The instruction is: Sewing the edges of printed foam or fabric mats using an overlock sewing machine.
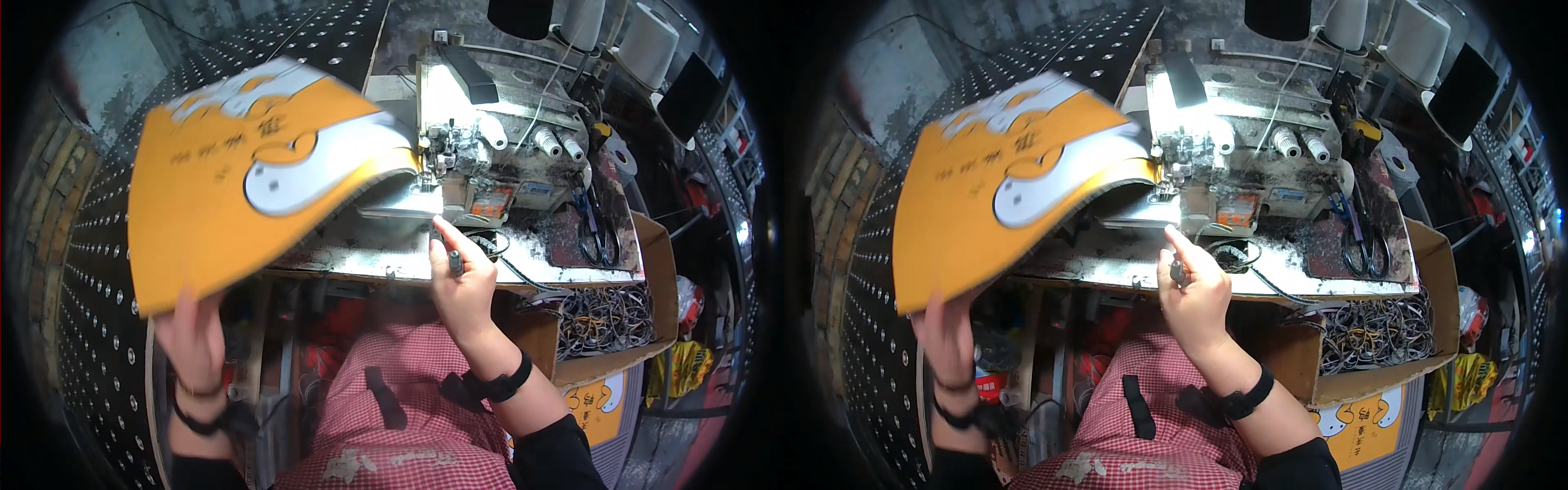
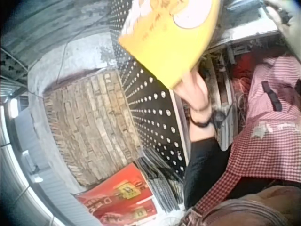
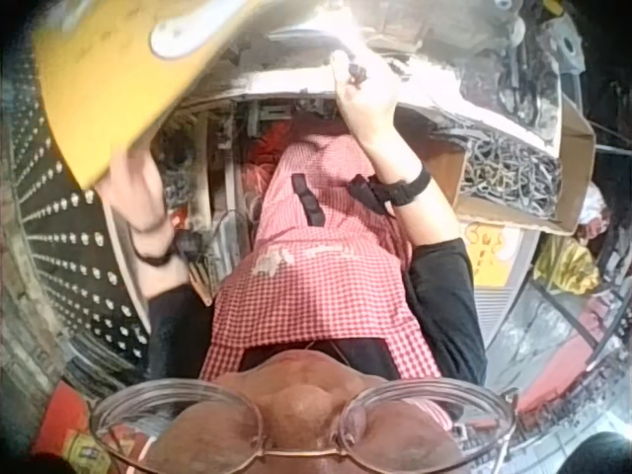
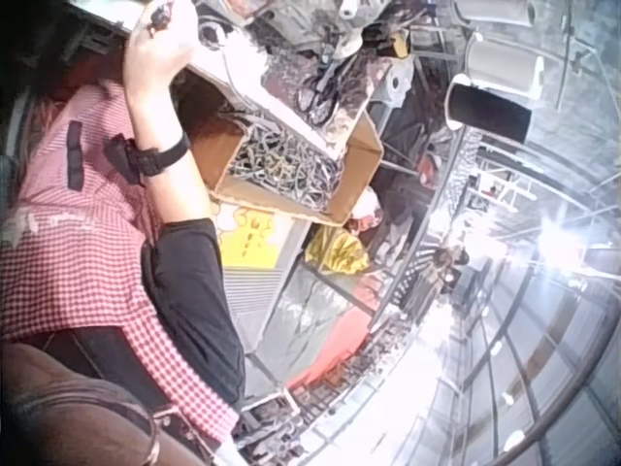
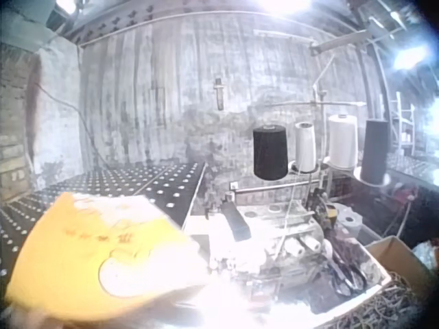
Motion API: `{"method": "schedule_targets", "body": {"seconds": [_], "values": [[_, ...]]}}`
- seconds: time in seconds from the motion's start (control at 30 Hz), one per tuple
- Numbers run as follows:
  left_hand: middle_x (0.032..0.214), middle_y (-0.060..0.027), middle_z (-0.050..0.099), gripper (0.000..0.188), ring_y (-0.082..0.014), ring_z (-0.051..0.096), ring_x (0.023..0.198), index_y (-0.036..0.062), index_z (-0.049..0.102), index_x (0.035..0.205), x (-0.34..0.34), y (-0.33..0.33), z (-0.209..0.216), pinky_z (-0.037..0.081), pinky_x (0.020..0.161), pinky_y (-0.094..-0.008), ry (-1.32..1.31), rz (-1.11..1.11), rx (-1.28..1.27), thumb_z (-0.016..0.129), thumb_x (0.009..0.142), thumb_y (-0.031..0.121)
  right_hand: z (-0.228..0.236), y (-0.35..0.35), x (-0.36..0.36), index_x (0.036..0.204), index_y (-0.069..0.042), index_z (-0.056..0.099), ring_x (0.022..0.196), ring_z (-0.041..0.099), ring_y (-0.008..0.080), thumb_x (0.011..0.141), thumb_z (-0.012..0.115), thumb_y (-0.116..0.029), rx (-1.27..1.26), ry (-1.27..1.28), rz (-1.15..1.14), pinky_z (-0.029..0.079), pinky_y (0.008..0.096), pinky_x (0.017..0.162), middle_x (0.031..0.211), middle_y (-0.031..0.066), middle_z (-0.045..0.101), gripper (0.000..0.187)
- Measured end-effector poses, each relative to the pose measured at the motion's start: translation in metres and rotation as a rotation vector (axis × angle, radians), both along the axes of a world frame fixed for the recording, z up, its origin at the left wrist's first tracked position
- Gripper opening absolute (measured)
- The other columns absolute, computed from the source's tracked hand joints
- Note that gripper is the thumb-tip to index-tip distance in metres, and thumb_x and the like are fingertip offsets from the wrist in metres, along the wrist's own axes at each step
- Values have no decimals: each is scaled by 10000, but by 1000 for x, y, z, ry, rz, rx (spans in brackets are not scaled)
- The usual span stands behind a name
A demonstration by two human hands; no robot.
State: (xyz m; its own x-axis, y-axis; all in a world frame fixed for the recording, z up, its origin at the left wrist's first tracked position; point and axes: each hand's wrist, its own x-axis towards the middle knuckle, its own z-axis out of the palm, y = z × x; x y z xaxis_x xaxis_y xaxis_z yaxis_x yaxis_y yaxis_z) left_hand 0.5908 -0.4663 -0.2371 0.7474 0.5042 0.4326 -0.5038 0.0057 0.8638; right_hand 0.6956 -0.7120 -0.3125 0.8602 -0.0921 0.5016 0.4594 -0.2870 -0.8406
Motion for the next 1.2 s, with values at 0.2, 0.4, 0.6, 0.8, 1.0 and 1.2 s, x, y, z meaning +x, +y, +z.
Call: {"method": "schedule_targets", "body": {"seconds": [0.2,0.4,0.6,0.8,1.0,1.2], "values": [[1264,-139,432,566,-260,436,1141,7,311,1298,-81,97,-33,344,963,-404,71,-181,-532,450,881,363,43,12,2,1254,28,399,507,454,27,878,497,-161,587,347,406,379,166,442,724,39,573,432],[1203,-120,483,387,-226,492,1083,7,340,1259,-82,70,-43,440,881,-346,232,216,-156,398,889,103,27,39,44,1130,21,506,559,496,37,839,563,-172,559,302,419,407,171,521,817,38,576,354],[1229,-126,466,433,-252,466,1117,24,340,1279,-148,52,-49,395,933,-375,104,266,-328,341,871,168,33,26,13,1161,41,509,777,542,48,765,602,-58,13,289,227,430,181,717,949,56,610,419],[1251,-135,461,432,-264,461,1128,7,395,1247,-172,99,-45,370,948,-402,119,30,-719,381,880,236,22,9,10,1194,83,455,875,557,69,765,581,2,143,343,358,437,199,782,1060,108,581,454],[1263,-141,444,393,-267,450,1144,-5,367,1255,-166,108,-49,358,975,-404,253,62,-760,410,883,111,6,13,25,1170,68,490,870,595,136,751,588,-57,192,301,303,456,246,766,979,158,622,448],[1245,-140,447,387,-255,456,1134,-14,343,1263,-130,99,-43,384,961,-379,302,55,-631,401,887,63,9,4,4,1185,29,499,597,473,26,770,599,-69,116,329,265,415,184,575,720,13,581,438]]}}
